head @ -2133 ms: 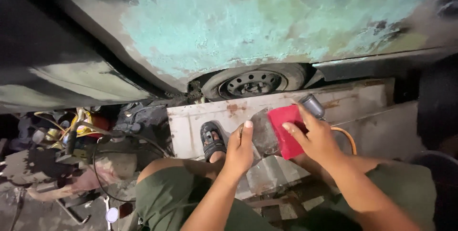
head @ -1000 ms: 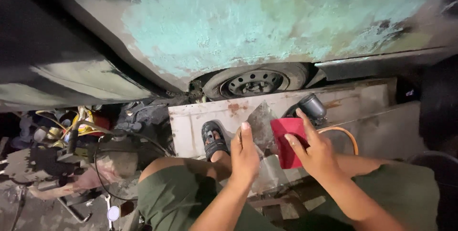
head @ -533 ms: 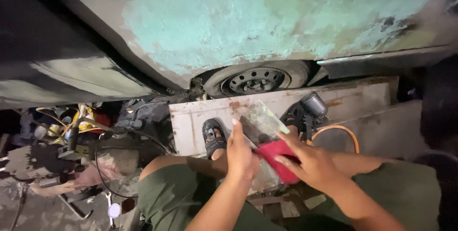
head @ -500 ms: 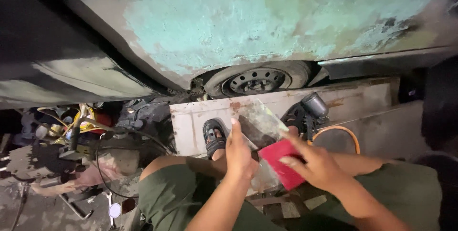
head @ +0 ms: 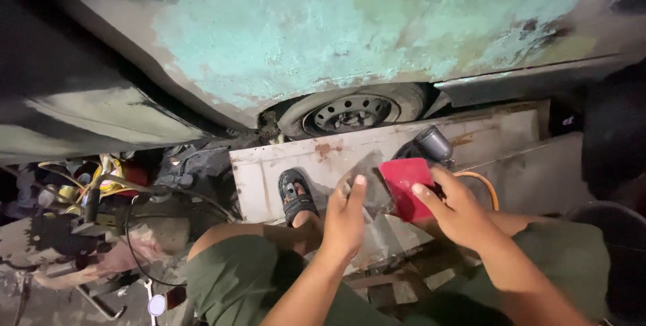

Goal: The person uses a red sanding block to sand a light green primer patch on the side of a car. They repeatedly apply the sanding block to the car surface and then rub it against a separate metal plate held in the other hand.

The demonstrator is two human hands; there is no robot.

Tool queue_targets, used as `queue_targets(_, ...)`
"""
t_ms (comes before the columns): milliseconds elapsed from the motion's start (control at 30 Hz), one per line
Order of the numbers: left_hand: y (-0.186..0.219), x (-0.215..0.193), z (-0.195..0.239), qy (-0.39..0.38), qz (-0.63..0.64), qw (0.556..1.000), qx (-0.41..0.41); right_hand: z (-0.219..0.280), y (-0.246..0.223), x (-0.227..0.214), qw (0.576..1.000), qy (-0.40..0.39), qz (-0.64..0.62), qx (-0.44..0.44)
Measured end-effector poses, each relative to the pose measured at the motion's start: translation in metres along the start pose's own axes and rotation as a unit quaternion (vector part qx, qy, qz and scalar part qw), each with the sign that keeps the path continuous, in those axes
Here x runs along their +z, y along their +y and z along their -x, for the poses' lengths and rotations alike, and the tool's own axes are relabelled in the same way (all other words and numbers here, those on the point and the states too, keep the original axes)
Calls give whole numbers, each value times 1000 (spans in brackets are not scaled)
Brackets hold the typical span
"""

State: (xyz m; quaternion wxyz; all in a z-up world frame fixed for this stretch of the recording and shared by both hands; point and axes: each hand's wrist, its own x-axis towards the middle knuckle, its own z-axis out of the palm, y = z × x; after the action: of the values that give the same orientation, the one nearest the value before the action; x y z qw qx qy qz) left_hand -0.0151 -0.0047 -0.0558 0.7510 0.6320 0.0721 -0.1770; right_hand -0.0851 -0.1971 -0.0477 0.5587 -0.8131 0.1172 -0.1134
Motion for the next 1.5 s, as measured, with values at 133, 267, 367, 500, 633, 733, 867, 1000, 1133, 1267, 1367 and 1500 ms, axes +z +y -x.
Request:
queue_targets(133, -35, -11, -13, -62, -132, 987, 63, -21, 5, -24, 936, 98, 292, -170)
queue_targets(267, -81, -17, -35, -36, -48, 998, 13, -22, -22, -13, 899, 62, 261, -346)
queue_targets(367, 57, 25, 31, 30, 41, 999, 3, -14, -17, -3, 809, 11, 357, -467)
queue_targets(500, 46, -10, 4, 65, 6, 997, -43, 13, 17, -11, 805, -85, 397, -434)
queue_targets(633, 35, -12, 7, 83, 18, 995, -48, 22, 45, -11, 850, -86, 392, -341)
queue_targets(733, 37, -19, 12, 66, -49, 997, 15, 26, 71, 7, 971, -67, 229, -16)
queue_targets(867, 5, -32, -4, -193, -229, 832, 468, 20, 50, 32, 837, 62, -421, 343)
queue_targets(1000, 7, -23, 0, -268, -408, 694, 529, 15, 75, 23, 985, -54, -61, -154)
queue_targets(1133, -15, -30, -18, -344, -494, 659, 450, -1, 36, -18, 842, 60, -476, 246)
queue_targets(1267, -75, -47, -47, -381, -565, 663, 309, 5, -49, -71, 918, 86, -367, 125)
queue_targets(1367, -37, -33, -38, -242, -434, 868, 10, 20, -55, -83, 993, 91, -37, 59)
queue_targets(1500, -32, -19, -24, -184, -60, 980, -35, 14, -36, -60, 942, 5, 147, -300)
